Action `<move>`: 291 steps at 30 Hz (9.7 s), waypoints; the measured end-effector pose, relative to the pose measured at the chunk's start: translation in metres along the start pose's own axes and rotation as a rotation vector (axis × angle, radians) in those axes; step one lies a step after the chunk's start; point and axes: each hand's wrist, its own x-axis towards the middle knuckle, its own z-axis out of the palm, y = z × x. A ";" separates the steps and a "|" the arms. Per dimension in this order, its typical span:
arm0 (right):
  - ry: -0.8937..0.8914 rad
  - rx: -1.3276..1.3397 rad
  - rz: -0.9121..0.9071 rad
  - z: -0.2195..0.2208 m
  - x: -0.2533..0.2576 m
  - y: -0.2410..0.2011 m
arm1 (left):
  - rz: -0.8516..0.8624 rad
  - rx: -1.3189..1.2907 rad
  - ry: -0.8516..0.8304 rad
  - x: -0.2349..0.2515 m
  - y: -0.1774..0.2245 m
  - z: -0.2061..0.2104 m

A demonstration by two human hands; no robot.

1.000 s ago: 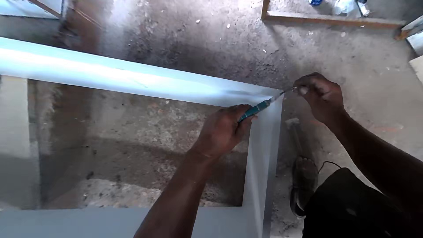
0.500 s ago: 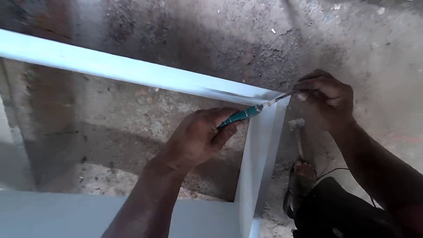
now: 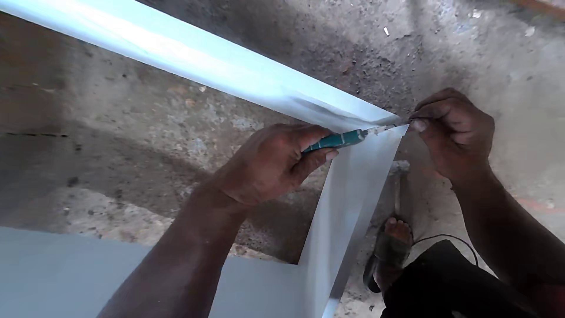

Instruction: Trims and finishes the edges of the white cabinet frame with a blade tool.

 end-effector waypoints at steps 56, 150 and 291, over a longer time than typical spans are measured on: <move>-0.214 1.032 0.204 0.040 0.076 -0.105 | 0.001 -1.019 0.306 -0.062 0.047 0.001; -0.344 -0.106 0.324 -0.031 0.041 -0.035 | -0.255 -0.336 -0.081 -0.006 0.033 -0.011; -0.054 -0.308 -0.237 0.091 0.070 -0.246 | 0.388 -1.095 0.842 -0.100 0.107 -0.064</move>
